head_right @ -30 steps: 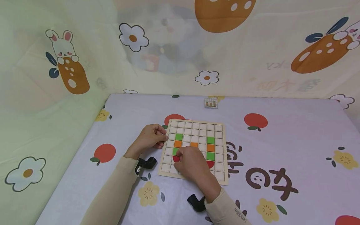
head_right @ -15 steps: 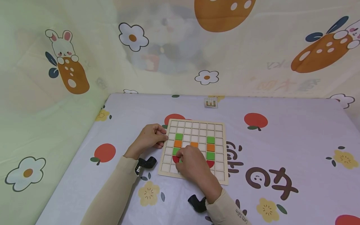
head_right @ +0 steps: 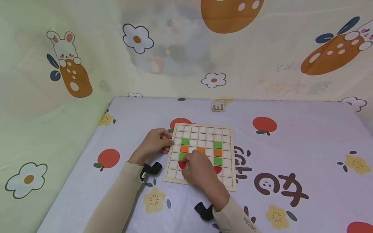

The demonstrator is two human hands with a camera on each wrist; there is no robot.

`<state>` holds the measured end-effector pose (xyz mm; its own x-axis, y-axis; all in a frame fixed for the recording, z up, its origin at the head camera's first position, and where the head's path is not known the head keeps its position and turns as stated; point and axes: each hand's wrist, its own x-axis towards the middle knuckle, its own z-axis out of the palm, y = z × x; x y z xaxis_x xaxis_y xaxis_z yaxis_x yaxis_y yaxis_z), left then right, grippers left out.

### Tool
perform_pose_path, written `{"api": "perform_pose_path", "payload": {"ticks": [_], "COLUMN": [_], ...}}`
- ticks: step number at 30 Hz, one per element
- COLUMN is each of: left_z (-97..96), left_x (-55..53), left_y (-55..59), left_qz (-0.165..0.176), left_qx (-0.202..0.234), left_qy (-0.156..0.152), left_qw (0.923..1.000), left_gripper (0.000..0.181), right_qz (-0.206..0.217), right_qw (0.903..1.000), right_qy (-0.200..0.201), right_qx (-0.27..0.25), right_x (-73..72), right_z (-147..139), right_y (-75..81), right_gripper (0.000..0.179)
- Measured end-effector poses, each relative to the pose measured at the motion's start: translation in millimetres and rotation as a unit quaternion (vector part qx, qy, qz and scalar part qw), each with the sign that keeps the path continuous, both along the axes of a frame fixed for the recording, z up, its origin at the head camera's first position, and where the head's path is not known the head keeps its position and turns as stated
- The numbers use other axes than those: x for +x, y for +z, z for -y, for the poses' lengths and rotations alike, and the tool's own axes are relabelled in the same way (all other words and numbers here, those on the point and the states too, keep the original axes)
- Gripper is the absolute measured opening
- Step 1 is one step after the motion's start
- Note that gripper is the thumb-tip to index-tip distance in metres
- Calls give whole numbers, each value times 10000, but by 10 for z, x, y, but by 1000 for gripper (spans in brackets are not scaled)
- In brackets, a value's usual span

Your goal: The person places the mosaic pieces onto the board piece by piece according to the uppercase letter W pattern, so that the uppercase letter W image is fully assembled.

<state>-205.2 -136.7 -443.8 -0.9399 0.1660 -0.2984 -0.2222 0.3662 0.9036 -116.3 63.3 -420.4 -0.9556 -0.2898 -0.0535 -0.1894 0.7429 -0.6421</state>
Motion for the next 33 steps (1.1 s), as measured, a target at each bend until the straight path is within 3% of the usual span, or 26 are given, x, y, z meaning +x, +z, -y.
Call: {"api": "perform_pose_path", "payload": {"ticks": [5, 13, 20, 26, 30, 33], "left_z": [-2, -4, 0, 7, 21, 31], "left_x": [-9, -9, 7, 29, 23, -4], "left_y": [-7, 0, 35, 75, 119, 172], "left_qz": [26, 39, 25, -66, -537, -1221], "left_qx": [-42, -35, -80, -118, -397, -903], "left_qy": [-1, 12, 7, -8, -103, -151], "left_qw": [10000, 10000, 10000, 9999, 9977, 9883], "left_gripper": [19, 18, 17, 15, 16, 27], "right_qz": [-126, -851, -988, -968, -780, -670], "right_qw": [9998, 9963, 9950, 9944, 9940, 9916], "right_qy": [-7, 29, -113, -202, -245, -258], "right_qx": [152, 152, 133, 387, 730, 1073], "right_x": [24, 112, 161, 121, 52, -33], "right_z": [-1, -75, -207, -387, -556, -718], "right_y": [7, 16, 32, 39, 81, 113], "right_gripper": [22, 30, 42, 55, 66, 75]}}
